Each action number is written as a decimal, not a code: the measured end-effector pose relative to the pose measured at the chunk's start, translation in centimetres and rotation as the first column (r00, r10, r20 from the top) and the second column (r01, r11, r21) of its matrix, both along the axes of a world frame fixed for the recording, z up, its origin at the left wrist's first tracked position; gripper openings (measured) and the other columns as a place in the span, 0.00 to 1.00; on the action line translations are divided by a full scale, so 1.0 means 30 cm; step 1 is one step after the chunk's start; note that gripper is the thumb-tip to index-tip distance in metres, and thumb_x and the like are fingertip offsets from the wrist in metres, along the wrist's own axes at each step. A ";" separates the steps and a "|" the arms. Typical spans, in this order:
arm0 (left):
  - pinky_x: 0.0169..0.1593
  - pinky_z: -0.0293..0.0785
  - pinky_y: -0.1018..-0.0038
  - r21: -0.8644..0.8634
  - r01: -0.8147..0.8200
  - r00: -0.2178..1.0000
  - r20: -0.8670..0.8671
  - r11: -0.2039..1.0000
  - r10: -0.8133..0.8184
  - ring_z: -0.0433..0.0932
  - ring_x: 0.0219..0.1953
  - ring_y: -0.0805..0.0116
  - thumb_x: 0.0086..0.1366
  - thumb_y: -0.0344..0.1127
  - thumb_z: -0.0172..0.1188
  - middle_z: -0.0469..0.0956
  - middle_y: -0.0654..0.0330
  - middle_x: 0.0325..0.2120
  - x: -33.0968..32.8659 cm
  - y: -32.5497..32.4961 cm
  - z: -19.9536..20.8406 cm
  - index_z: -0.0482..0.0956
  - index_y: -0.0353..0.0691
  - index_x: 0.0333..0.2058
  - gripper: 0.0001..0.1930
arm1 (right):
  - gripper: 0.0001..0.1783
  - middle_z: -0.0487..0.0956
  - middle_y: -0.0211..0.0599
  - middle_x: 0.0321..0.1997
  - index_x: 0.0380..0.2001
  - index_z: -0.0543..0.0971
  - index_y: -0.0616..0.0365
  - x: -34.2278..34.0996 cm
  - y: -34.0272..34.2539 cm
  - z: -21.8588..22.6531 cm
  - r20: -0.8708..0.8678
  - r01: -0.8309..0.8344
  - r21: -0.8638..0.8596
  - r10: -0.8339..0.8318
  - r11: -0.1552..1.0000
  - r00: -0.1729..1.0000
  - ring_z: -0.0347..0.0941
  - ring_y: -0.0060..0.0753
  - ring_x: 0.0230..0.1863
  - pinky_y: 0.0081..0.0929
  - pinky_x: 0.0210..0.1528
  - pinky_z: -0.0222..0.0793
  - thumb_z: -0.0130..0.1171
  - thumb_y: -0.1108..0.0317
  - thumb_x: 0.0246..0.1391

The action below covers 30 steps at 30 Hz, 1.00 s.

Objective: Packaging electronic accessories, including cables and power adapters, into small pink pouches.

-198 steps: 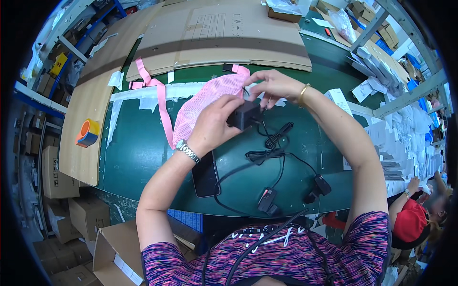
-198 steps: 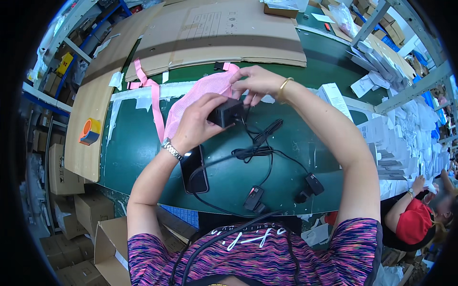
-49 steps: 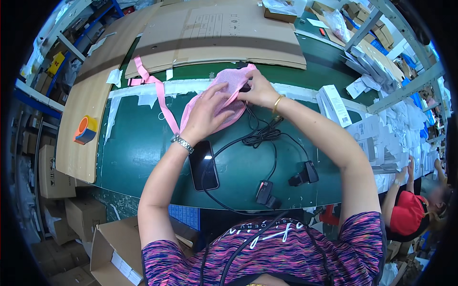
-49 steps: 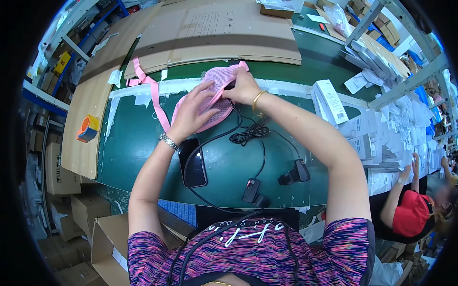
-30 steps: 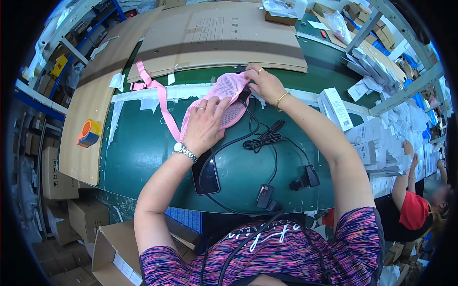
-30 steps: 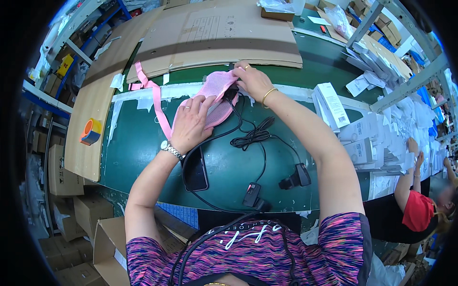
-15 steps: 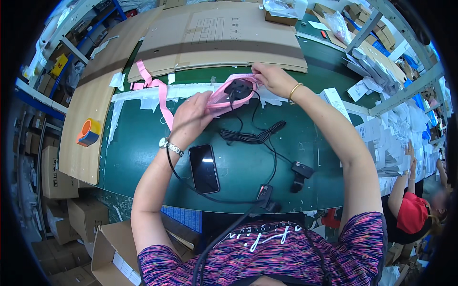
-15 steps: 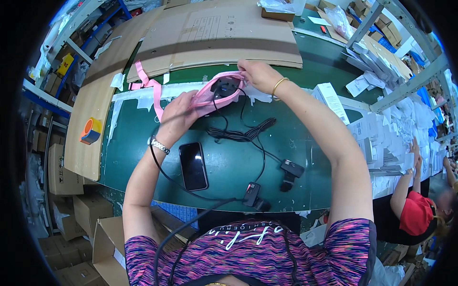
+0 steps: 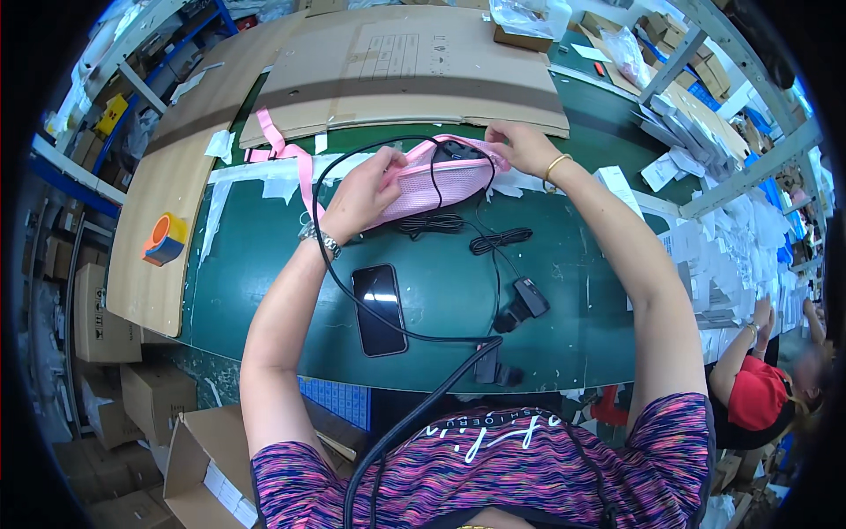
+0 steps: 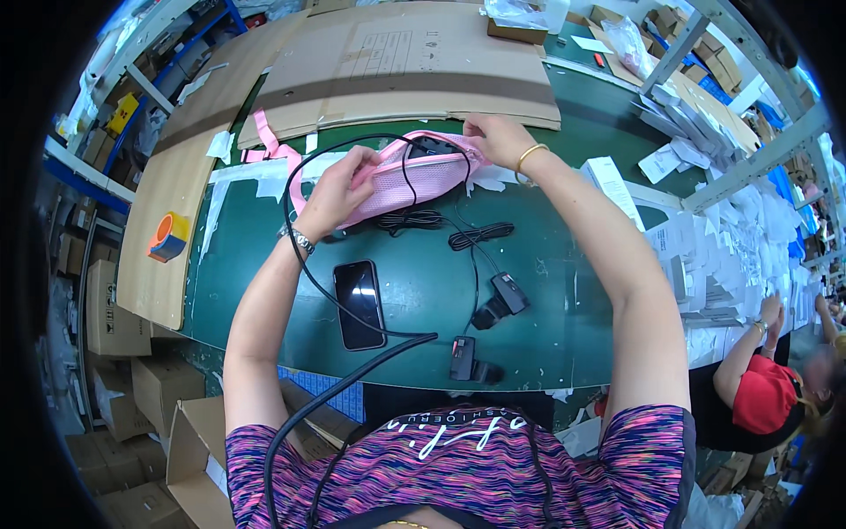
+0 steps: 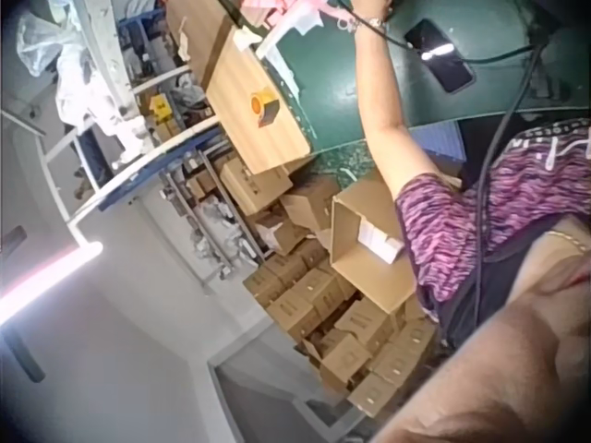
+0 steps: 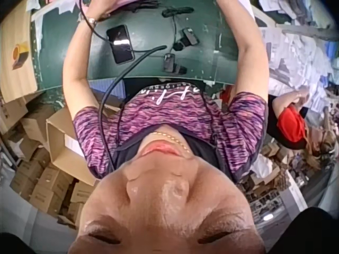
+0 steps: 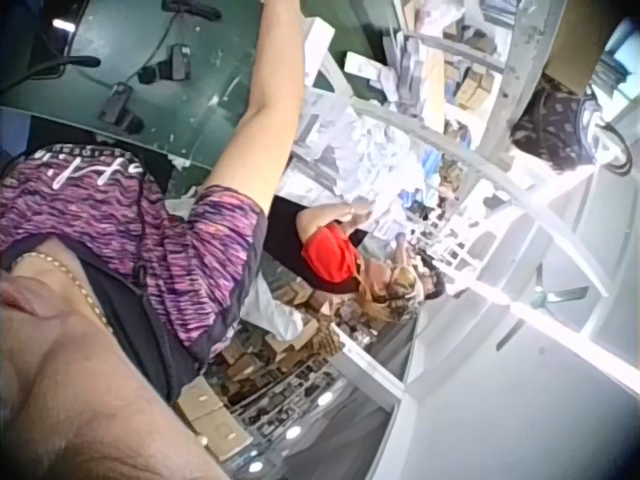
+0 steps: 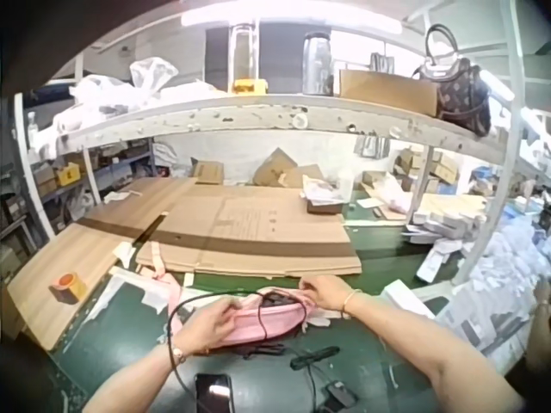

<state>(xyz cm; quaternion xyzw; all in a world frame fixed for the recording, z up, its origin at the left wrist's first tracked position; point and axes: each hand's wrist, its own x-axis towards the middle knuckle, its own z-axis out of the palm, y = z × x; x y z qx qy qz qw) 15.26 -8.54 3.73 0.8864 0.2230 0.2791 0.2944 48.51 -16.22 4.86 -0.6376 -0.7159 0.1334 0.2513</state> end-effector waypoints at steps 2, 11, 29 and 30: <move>0.52 0.78 0.63 -0.038 0.016 1.000 -0.004 0.999 -0.016 0.83 0.47 0.49 0.65 0.28 0.62 0.82 0.48 0.44 0.009 0.008 -0.001 0.74 0.37 0.52 0.17 | 0.06 0.82 0.37 0.35 0.42 0.77 0.62 -0.037 -0.002 -0.017 0.103 -0.036 0.379 -0.004 0.925 0.995 0.80 0.34 0.38 0.34 0.45 0.76 0.60 0.72 0.63; 0.51 0.80 0.69 -0.106 0.061 0.998 0.033 0.992 -0.058 0.85 0.46 0.57 0.69 0.23 0.59 0.83 0.50 0.44 -0.037 0.085 -0.051 0.68 0.33 0.53 0.16 | 0.15 0.81 0.44 0.51 0.47 0.78 0.58 -0.445 -0.055 0.130 0.061 -0.405 0.330 0.409 0.853 0.911 0.78 0.49 0.56 0.43 0.61 0.73 0.65 0.72 0.56; 0.48 0.83 0.74 -0.435 -0.074 0.980 -0.198 0.897 -0.016 0.79 0.47 0.73 0.69 0.23 0.61 0.79 0.60 0.44 -0.289 0.026 -0.029 0.69 0.34 0.64 0.26 | 0.13 0.81 0.40 0.49 0.46 0.78 0.57 -0.490 0.043 -0.026 0.326 -0.423 0.414 0.302 0.806 0.896 0.77 0.48 0.55 0.43 0.59 0.74 0.64 0.69 0.58; 0.47 0.83 0.75 -0.535 -0.050 0.987 -0.157 0.843 -0.042 0.79 0.47 0.73 0.68 0.24 0.62 0.79 0.61 0.43 -0.289 0.041 -0.044 0.69 0.34 0.64 0.26 | 0.13 0.81 0.40 0.49 0.46 0.78 0.57 -0.481 0.043 -0.025 0.329 -0.417 0.414 0.293 0.809 0.897 0.77 0.48 0.55 0.43 0.59 0.74 0.64 0.69 0.58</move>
